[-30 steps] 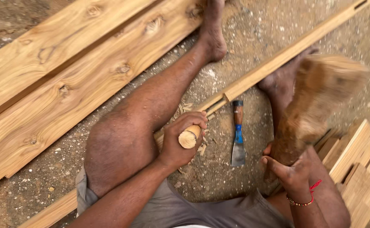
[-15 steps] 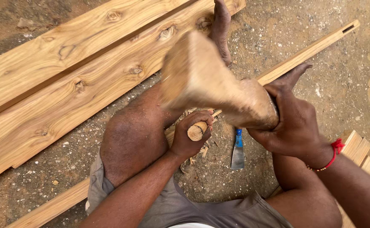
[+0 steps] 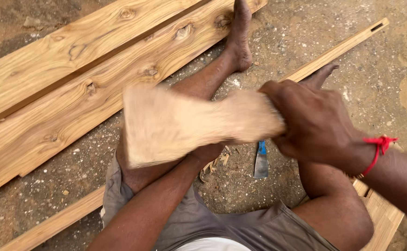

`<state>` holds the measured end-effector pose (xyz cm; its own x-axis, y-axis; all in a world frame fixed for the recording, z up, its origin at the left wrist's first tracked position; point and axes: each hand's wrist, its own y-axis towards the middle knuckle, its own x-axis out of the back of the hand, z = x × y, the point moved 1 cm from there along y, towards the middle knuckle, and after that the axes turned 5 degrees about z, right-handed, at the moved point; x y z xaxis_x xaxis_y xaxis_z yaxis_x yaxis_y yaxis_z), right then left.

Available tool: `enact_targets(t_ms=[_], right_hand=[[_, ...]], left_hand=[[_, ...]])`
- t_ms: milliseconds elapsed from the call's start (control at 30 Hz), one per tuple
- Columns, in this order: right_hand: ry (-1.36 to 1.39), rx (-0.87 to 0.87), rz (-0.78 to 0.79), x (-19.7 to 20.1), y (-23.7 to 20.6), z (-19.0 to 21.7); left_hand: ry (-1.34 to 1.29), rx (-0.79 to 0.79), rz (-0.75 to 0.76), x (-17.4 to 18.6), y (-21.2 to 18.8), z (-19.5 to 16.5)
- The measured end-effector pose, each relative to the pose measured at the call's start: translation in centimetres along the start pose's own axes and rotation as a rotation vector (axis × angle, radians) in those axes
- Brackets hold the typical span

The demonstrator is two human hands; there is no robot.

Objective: The person uses a mallet and a chisel to carve a slot into a wooden beam while sitting on the ground, striking the tool repeatedly.

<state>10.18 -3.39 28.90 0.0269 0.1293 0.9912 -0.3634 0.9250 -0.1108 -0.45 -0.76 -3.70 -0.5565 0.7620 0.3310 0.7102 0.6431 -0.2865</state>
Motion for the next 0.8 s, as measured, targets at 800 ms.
enact_targets(t_ms=[800], right_hand=[[-0.027, -0.045, -0.245, -0.2, -3.0, -4.4]], left_hand=[[-0.37, -0.305, 0.038, -1.0, -1.3, -1.5]])
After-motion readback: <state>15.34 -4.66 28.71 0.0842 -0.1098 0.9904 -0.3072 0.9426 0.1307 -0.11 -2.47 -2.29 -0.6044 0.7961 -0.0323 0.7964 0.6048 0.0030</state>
